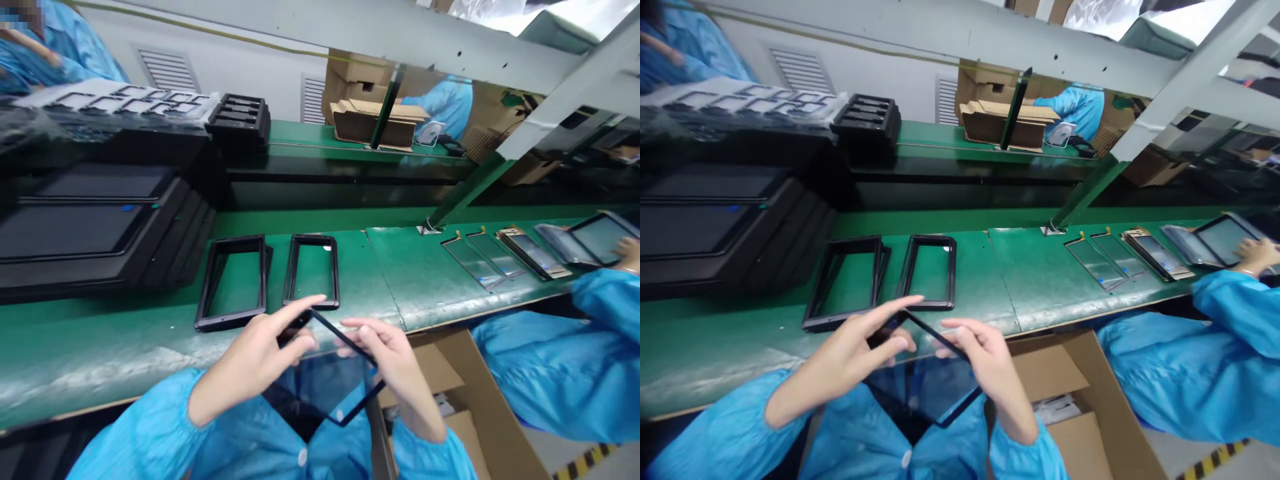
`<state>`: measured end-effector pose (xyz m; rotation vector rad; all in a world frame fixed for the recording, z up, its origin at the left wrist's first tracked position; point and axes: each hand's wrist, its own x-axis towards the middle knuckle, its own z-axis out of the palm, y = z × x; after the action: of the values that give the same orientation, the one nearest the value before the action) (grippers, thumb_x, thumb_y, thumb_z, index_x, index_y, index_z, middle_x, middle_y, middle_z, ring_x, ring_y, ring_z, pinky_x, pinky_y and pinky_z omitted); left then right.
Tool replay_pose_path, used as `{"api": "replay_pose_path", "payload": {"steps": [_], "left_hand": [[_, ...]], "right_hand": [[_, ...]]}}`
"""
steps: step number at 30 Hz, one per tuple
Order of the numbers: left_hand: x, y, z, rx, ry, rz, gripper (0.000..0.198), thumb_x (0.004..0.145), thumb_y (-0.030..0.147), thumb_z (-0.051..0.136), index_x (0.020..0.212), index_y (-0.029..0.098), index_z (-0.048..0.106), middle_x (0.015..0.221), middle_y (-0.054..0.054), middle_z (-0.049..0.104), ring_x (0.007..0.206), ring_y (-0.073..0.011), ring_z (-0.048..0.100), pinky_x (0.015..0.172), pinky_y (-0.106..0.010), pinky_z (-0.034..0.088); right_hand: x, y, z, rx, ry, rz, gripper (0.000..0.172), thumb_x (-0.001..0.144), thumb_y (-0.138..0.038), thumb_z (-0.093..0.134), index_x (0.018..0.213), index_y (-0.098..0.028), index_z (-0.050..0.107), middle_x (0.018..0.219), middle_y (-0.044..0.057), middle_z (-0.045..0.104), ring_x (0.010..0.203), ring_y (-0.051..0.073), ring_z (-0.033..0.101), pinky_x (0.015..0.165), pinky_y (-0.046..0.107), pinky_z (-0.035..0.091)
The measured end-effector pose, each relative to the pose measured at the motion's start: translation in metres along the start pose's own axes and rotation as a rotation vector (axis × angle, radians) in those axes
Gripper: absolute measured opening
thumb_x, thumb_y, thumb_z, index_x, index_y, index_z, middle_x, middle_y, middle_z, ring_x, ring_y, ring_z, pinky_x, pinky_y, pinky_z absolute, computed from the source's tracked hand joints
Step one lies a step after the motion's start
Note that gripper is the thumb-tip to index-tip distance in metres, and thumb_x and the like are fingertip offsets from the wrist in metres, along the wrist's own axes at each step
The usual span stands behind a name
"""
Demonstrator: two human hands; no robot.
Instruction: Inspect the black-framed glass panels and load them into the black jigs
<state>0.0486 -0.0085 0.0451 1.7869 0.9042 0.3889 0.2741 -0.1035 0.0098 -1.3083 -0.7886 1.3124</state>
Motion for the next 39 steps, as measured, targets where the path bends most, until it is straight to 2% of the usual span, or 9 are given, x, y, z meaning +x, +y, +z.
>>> {"api": "replay_pose_path", "payload": {"steps": [4, 9, 18, 22, 25, 27, 30, 35, 39], "left_hand": [[-0.005, -0.013, -0.004, -0.304, 0.218, -0.135, 0.043, 0.097, 0.041, 0.068, 0.135, 0.023, 0.058, 0.095, -0.006, 0.082, 0.062, -0.0174, 0.071, 0.052, -0.023, 0.054], [-0.012, -0.023, 0.009, -0.467, 0.358, -0.162, 0.05, 0.09, 0.046, 0.078, 0.127, 0.022, 0.054, 0.094, -0.007, 0.083, 0.058, -0.0164, 0.069, 0.047, -0.022, 0.053], [-0.017, -0.028, 0.012, -0.509, 0.4, -0.187, 0.057, 0.087, 0.051, 0.082, 0.127, 0.023, 0.053, 0.092, -0.007, 0.083, 0.055, -0.0171, 0.071, 0.045, -0.023, 0.053], [-0.015, -0.046, 0.007, -0.494, 0.363, -0.169, 0.053, 0.091, 0.048, 0.078, 0.129, 0.023, 0.051, 0.095, -0.007, 0.083, 0.056, -0.0184, 0.071, 0.045, -0.025, 0.055], [-0.01, -0.053, 0.003, -0.269, 0.41, -0.045, 0.051, 0.095, 0.042, 0.074, 0.138, 0.023, 0.054, 0.127, -0.015, 0.077, 0.094, -0.0272, 0.079, 0.078, -0.039, 0.067], [-0.005, -0.048, 0.001, 0.03, 0.464, 0.118, 0.054, 0.095, 0.036, 0.073, 0.146, 0.025, 0.058, 0.15, -0.014, 0.065, 0.134, -0.0337, 0.065, 0.115, -0.053, 0.052], [0.006, -0.033, 0.002, 0.344, 0.292, 0.345, 0.044, 0.096, 0.032, 0.071, 0.14, 0.032, 0.072, 0.146, -0.007, 0.071, 0.141, -0.0336, 0.061, 0.132, -0.06, 0.025], [0.021, -0.019, 0.006, 0.293, 0.051, 0.435, 0.027, 0.101, 0.031, 0.063, 0.113, 0.03, 0.087, 0.099, -0.007, 0.087, 0.088, -0.0265, 0.081, 0.094, -0.04, 0.063], [0.018, -0.018, 0.011, 0.309, 0.07, 0.432, 0.029, 0.103, 0.031, 0.061, 0.119, 0.03, 0.086, 0.106, -0.007, 0.087, 0.092, -0.0278, 0.082, 0.083, -0.034, 0.063]], "right_hand": [[-0.002, 0.012, -0.033, -0.056, 0.025, 0.016, 0.057, 0.091, -0.07, 0.072, 0.081, -0.015, 0.082, 0.077, 0.015, 0.084, 0.07, 0.029, 0.083, 0.07, 0.038, 0.065], [-0.003, 0.025, -0.027, 0.047, 0.267, -0.037, 0.054, 0.085, -0.069, 0.078, 0.078, -0.016, 0.079, 0.068, 0.013, 0.082, 0.057, 0.027, 0.079, 0.06, 0.035, 0.065], [-0.009, 0.027, -0.007, -0.015, 0.394, -0.208, 0.046, 0.094, -0.062, 0.072, 0.079, -0.019, 0.077, 0.062, 0.007, 0.08, 0.048, 0.022, 0.075, 0.051, 0.029, 0.06], [-0.012, 0.023, -0.005, 0.037, 0.344, -0.225, 0.047, 0.093, -0.061, 0.074, 0.113, -0.018, 0.079, 0.067, 0.006, 0.082, 0.059, 0.025, 0.081, 0.061, 0.033, 0.065], [-0.017, 0.02, -0.002, -0.039, 0.333, -0.225, 0.039, 0.092, -0.05, 0.08, 0.116, -0.02, 0.077, 0.075, 0.007, 0.085, 0.064, 0.025, 0.083, 0.066, 0.032, 0.066], [-0.021, 0.019, 0.002, -0.087, 0.307, -0.204, 0.034, 0.095, -0.05, 0.076, 0.11, -0.02, 0.078, 0.08, 0.009, 0.086, 0.063, 0.025, 0.083, 0.065, 0.032, 0.067], [-0.025, 0.019, 0.01, -0.142, 0.284, -0.193, 0.035, 0.096, -0.052, 0.074, 0.109, -0.02, 0.079, 0.08, 0.009, 0.086, 0.064, 0.026, 0.084, 0.065, 0.032, 0.068], [-0.028, 0.018, 0.014, -0.183, 0.281, -0.223, 0.033, 0.096, -0.051, 0.074, 0.106, -0.02, 0.081, 0.079, 0.009, 0.086, 0.062, 0.027, 0.083, 0.064, 0.034, 0.069], [-0.024, 0.017, 0.01, -0.175, 0.191, -0.215, 0.031, 0.097, -0.048, 0.073, 0.11, -0.021, 0.082, 0.083, 0.009, 0.087, 0.065, 0.026, 0.084, 0.066, 0.034, 0.069]]}}
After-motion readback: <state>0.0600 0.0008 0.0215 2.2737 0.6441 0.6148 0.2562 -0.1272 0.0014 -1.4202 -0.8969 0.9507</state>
